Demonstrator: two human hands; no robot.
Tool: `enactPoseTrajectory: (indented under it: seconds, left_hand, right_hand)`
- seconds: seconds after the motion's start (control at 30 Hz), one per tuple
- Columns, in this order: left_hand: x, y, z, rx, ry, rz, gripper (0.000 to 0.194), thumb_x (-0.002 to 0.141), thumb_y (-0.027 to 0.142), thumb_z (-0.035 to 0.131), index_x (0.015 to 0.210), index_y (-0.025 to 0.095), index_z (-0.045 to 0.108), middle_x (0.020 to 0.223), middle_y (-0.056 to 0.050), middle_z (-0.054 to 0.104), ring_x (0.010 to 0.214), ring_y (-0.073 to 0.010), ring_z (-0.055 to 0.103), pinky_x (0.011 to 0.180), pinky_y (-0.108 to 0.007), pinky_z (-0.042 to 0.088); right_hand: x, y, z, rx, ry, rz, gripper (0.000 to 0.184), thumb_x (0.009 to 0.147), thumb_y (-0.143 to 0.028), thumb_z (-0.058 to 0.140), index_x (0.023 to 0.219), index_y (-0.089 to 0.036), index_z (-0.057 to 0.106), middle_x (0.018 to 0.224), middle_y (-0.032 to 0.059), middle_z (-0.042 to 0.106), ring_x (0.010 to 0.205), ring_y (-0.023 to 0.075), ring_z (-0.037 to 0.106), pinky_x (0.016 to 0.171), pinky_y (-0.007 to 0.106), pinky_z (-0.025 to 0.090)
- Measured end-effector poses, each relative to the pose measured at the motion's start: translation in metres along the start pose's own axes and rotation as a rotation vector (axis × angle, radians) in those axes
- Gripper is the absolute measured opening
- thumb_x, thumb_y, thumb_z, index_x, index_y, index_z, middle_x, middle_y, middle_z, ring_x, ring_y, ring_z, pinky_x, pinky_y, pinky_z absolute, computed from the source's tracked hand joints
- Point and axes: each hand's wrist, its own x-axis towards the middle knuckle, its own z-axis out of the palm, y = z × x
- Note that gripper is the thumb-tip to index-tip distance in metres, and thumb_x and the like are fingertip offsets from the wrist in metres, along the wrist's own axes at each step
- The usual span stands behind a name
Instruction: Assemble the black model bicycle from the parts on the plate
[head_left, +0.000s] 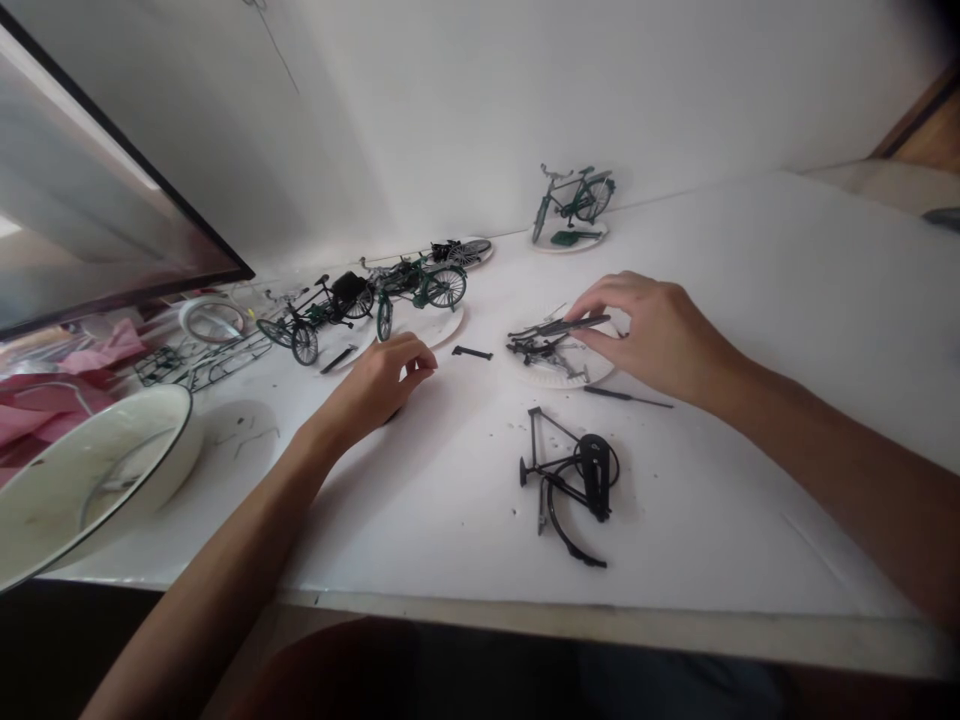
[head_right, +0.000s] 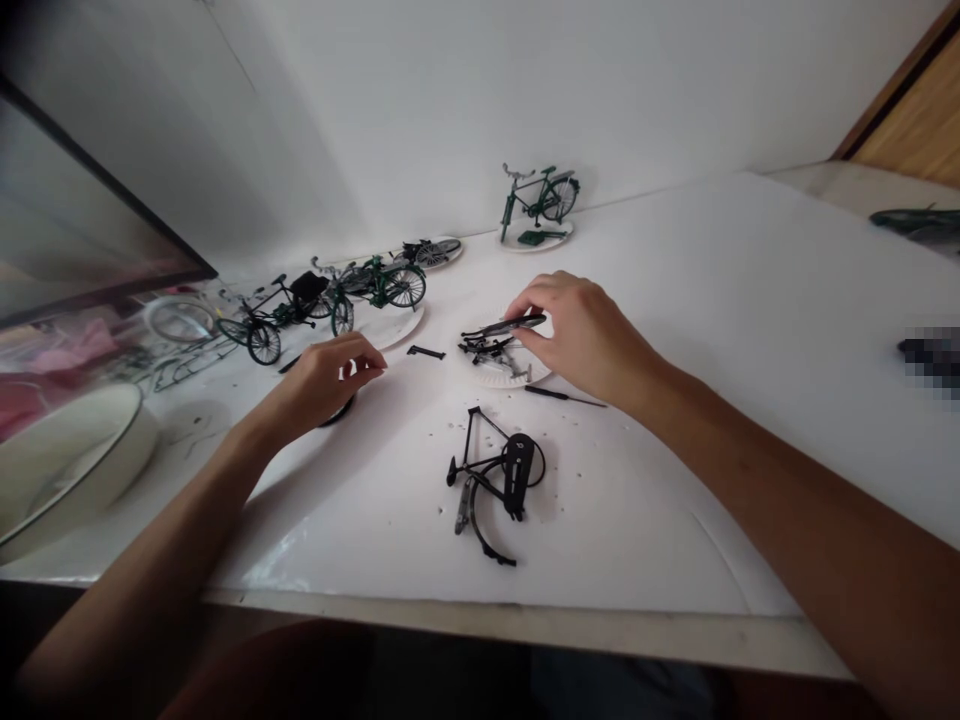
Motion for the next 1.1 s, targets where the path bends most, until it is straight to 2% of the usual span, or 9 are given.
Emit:
enactPoseTrajectory:
  seconds: [0.13,0.37,0.57,0.67,0.77,0.87,0.97,1.1]
  left_hand:
    - [0.0,0.002,0.001,0.016,-0.015,0.02,0.014,0.099,0.019,0.054,0.1,0.018,0.068,0.102,-0.007,0.069,0.081,-0.0158,0.064,0.071,-0.028,0.048]
    - [-0.001,0.006,0.0,0.048,0.005,0.007,0.014,0.099,0.024,0.056,0.099,0.018,0.069,0.107,-0.007,0.068,0.082,-0.0162,0.064,0.07,-0.029,0.049]
    - [-0.002,0.029,-0.002,-0.015,0.077,0.039,0.015,0.101,0.025,0.054,0.1,0.017,0.067,0.112,-0.009,0.066,0.09,-0.0169,0.064,0.071,-0.029,0.049]
    - [-0.004,0.049,0.002,-0.238,0.089,0.003,0.017,0.101,0.029,0.055,0.099,0.017,0.067,0.107,-0.008,0.067,0.088,-0.0152,0.062,0.068,-0.026,0.049]
    - [-0.007,0.07,0.011,-0.685,0.077,-0.129,0.028,0.104,0.04,0.051,0.11,0.016,0.064,0.105,-0.008,0.066,0.087,-0.0153,0.063,0.074,-0.028,0.055]
    - [-0.01,0.086,0.02,-1.021,0.0,-0.241,0.035,0.103,0.046,0.051,0.12,0.017,0.061,0.112,-0.009,0.065,0.095,-0.0177,0.063,0.081,-0.031,0.058]
    - [-0.012,0.089,0.025,-1.284,-0.132,-0.278,0.036,0.101,0.049,0.057,0.12,0.019,0.064,0.107,-0.007,0.065,0.095,-0.0173,0.063,0.086,-0.032,0.057]
    - [-0.011,0.078,0.026,-1.37,-0.168,-0.287,0.024,0.093,0.039,0.072,0.103,0.017,0.068,0.097,-0.004,0.066,0.087,-0.0136,0.063,0.085,-0.029,0.054]
  right_hand:
    - [0.002,-0.002,-0.002,-0.001,0.041,0.008,0.011,0.083,-0.024,0.072,0.094,-0.024,0.071,0.099,0.0043,0.074,0.091,0.0249,0.069,0.081,0.043,0.056]
    - [0.003,-0.002,-0.004,-0.097,0.091,-0.126,0.011,0.088,-0.021,0.07,0.097,-0.027,0.069,0.099,0.0032,0.073,0.095,0.0255,0.068,0.091,0.047,0.052]
    - [0.001,-0.02,-0.003,-0.143,0.049,-0.282,0.01,0.091,-0.017,0.069,0.095,-0.025,0.065,0.098,0.0016,0.074,0.096,0.0242,0.067,0.093,0.045,0.046]
    - [-0.001,-0.035,0.002,-0.114,0.034,-0.406,0.011,0.094,-0.014,0.064,0.095,-0.024,0.063,0.096,0.0003,0.074,0.093,0.0217,0.065,0.091,0.044,0.045]
    - [-0.004,-0.049,0.006,-0.035,0.045,-0.529,0.013,0.097,-0.01,0.059,0.099,-0.022,0.064,0.097,0.0015,0.073,0.095,0.0201,0.063,0.087,0.041,0.047]
    - [-0.009,-0.062,0.008,0.017,0.034,-0.581,0.022,0.097,-0.005,0.053,0.1,-0.022,0.067,0.112,0.0046,0.072,0.103,0.0212,0.062,0.087,0.04,0.05]
    - [-0.013,-0.07,0.009,0.035,0.007,-0.569,0.028,0.095,-0.002,0.051,0.097,-0.024,0.068,0.12,0.0061,0.069,0.108,0.0227,0.062,0.088,0.043,0.051]
    - [-0.015,-0.071,0.01,0.044,-0.018,-0.582,0.034,0.092,0.001,0.048,0.102,-0.025,0.067,0.123,0.006,0.067,0.107,0.0229,0.063,0.087,0.043,0.053]
